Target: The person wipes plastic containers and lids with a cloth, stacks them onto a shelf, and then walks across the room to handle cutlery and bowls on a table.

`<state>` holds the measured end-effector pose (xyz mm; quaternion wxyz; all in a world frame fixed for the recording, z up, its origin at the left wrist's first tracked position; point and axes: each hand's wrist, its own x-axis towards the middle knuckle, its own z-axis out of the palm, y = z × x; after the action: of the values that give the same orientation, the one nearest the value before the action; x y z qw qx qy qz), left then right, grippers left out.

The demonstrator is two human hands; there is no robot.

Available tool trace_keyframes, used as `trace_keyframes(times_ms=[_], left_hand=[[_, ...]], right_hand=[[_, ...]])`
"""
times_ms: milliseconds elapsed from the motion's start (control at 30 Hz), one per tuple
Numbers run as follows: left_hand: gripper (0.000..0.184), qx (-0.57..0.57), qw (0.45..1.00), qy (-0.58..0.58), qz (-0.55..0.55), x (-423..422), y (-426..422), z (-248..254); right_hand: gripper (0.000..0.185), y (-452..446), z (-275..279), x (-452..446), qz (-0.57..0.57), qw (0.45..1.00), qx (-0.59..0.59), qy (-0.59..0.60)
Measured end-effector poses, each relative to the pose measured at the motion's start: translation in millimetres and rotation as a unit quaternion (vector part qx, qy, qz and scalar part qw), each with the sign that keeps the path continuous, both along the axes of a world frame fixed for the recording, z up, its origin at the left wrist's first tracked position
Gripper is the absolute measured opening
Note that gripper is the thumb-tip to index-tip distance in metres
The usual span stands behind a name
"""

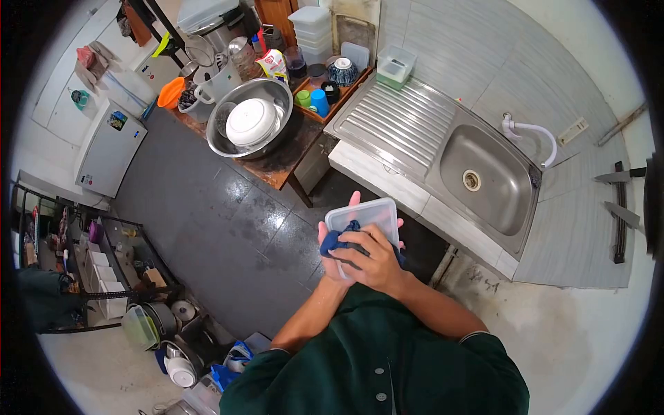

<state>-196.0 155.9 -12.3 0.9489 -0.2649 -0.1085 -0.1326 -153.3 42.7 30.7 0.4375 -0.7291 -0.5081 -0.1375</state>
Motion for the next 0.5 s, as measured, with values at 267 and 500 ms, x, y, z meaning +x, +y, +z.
trace_keyframes(times_ms=[267,500], left_hand=[[0.102,0.511,0.804,0.143,0.268,7.6,-8.5,24.0],[0.105,0.506,0.822,0.036,0.257,20.9,-11.9,47.1]], right_hand=[[0.031,7.5,8.7,27.0,-0.178,0.982,0.062,0.019],[0.032,6.9,32.6,17.5,-0.122,0.986,0.097,0.062]])
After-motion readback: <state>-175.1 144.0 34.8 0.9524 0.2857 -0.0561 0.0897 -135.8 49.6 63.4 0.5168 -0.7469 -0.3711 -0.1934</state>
